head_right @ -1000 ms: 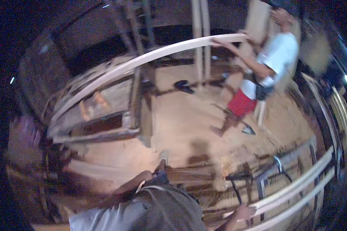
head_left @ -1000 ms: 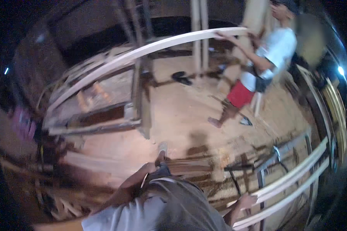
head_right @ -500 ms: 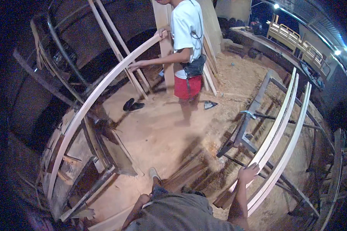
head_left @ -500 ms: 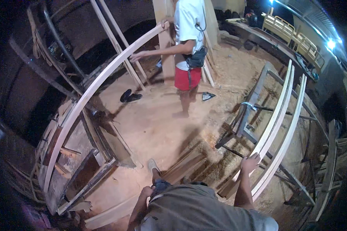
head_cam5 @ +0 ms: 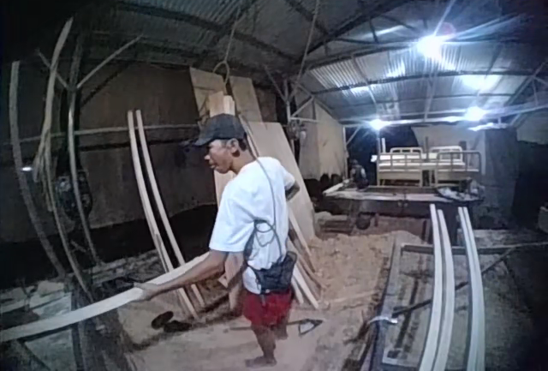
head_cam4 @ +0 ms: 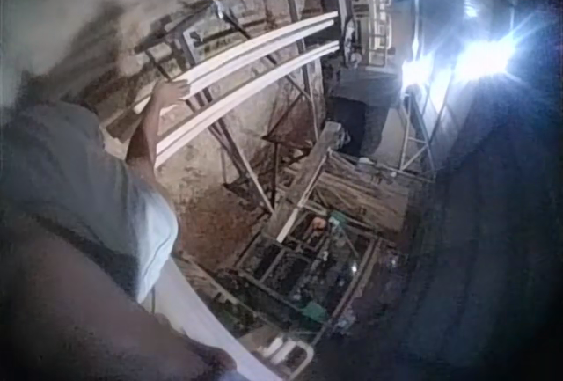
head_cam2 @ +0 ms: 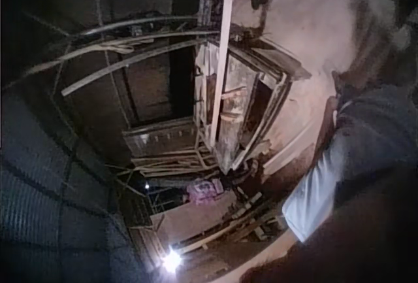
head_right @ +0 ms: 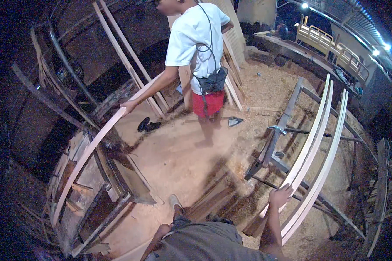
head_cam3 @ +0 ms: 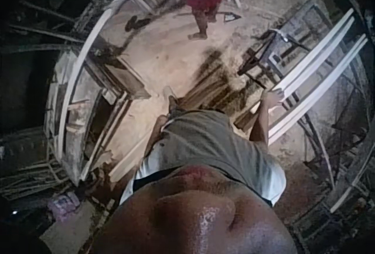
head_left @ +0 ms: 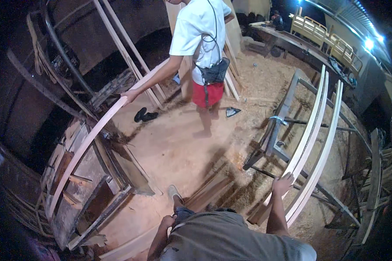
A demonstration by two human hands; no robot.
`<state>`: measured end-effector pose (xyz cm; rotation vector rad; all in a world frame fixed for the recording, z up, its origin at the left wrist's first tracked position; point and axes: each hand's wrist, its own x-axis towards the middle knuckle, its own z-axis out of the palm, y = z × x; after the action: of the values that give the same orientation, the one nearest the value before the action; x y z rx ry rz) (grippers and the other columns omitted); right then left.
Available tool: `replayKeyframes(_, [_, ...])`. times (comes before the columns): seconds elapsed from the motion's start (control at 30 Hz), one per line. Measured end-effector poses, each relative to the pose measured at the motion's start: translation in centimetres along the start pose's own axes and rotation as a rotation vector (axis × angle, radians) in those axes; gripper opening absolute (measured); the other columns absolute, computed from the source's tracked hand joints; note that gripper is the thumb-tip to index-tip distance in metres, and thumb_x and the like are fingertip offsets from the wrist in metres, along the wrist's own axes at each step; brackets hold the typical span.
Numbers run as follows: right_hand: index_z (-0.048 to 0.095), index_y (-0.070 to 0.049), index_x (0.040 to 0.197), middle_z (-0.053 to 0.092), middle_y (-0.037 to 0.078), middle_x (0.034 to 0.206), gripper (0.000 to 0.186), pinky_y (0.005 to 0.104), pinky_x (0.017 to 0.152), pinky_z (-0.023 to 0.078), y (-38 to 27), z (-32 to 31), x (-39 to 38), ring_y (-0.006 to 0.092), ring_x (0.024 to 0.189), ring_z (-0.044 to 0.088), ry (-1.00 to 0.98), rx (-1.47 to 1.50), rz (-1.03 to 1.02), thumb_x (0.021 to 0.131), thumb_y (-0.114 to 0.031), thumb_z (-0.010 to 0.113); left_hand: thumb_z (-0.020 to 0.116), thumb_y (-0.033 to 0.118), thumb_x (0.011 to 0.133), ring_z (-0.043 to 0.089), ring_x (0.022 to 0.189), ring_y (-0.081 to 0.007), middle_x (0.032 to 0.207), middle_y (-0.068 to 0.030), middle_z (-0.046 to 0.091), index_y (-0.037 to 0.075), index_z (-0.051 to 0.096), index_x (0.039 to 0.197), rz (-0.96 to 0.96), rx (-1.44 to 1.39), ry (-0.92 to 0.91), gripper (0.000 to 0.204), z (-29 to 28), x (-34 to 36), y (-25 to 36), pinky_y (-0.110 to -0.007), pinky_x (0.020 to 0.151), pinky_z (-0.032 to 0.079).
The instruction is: The person feeds thin strips of wood through a table saw by hand while an assistant supports the long pieces. The person pushes each piece past the blade and then moves it to a stack on a wooden rack.
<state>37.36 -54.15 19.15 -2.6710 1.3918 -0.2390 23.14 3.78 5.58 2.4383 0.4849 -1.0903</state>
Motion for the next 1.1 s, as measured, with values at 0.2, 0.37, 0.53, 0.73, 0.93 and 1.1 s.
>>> replayKeyframes(0.2, [0.031, -0.003, 0.140, 0.030, 0.016, 0.146, 0.075, 0.0538, 0.108, 0.023, 0.0, 1.4, 0.5, 0.0314, 0.136, 0.026, 0.027, -0.082, -0.042, 0.076, -0.028, 0.061, 0.042, 0.061, 0.087, 0.060, 0.101, -0.0391, 0.100, -0.0271, 0.063, -0.004, 0.066, 0.095, -0.022, 0.002, 0.005, 0.070, 1.0, 0.9, -0.9, -0.045, 0.089, 0.045])
replayKeyframes(0.37, [0.033, -0.001, 0.138, 0.035, 0.018, 0.142, 0.072, 0.0543, 0.102, 0.032, 0.5, 1.8, 0.1, 0.0334, 0.133, 0.030, 0.061, -0.127, -0.119, 0.078, -0.029, 0.060, 0.042, 0.056, 0.089, 0.059, 0.103, -0.0385, 0.103, -0.0262, 0.062, -0.003, 0.065, 0.097, -0.035, -0.015, -0.010, 0.064, 0.5, 0.5, -0.1, -0.044, 0.089, 0.046])
replayKeyframes(0.53, [0.033, -0.005, 0.140, 0.036, 0.013, 0.142, 0.069, 0.0545, 0.097, 0.036, 2.5, 4.5, 1.4, 0.0286, 0.130, 0.036, 0.081, -0.152, -0.132, 0.081, -0.033, 0.057, 0.039, 0.055, 0.090, 0.058, 0.105, -0.0392, 0.107, -0.0273, 0.061, -0.003, 0.064, 0.101, -0.003, -0.036, 0.002, 0.064, -0.2, -1.2, 0.6, -0.046, 0.091, 0.044])
replayKeyframes(0.73, [0.036, 0.001, 0.135, 0.043, 0.018, 0.134, 0.070, 0.0505, 0.097, 0.039, 2.8, 4.7, 1.1, 0.0347, 0.123, 0.040, 0.138, -0.203, -0.204, 0.079, -0.035, 0.057, 0.045, 0.052, 0.088, 0.057, 0.106, -0.0391, 0.110, -0.0264, 0.060, -0.003, 0.062, 0.108, -0.051, -0.119, 0.053, 0.061, -0.7, -2.1, 1.1, -0.046, 0.092, 0.043])
replayKeyframes(0.93, [0.044, -0.003, 0.127, 0.049, 0.013, 0.126, 0.061, 0.0491, 0.085, 0.046, 2.1, 3.6, 0.2, 0.0284, 0.111, 0.051, 0.248, -0.260, -0.242, 0.076, -0.033, 0.059, 0.042, 0.053, 0.089, 0.060, 0.098, -0.0394, 0.098, -0.0267, 0.063, -0.003, 0.067, 0.094, -0.016, -0.110, 0.144, 0.061, 0.7, -1.7, 0.5, -0.047, 0.087, 0.046])
replayKeyframes(1.1, [0.044, -0.005, 0.126, 0.049, 0.012, 0.124, 0.059, 0.0494, 0.084, 0.046, 5.5, 9.2, 4.6, 0.0278, 0.111, 0.051, 0.342, -0.259, -0.342, 0.075, -0.032, 0.057, 0.048, 0.051, 0.087, 0.059, 0.104, -0.0369, 0.108, -0.0260, 0.061, -0.002, 0.064, 0.103, -0.040, -0.119, 0.056, 0.058, -0.6, -2.5, 1.6, -0.046, 0.091, 0.044])
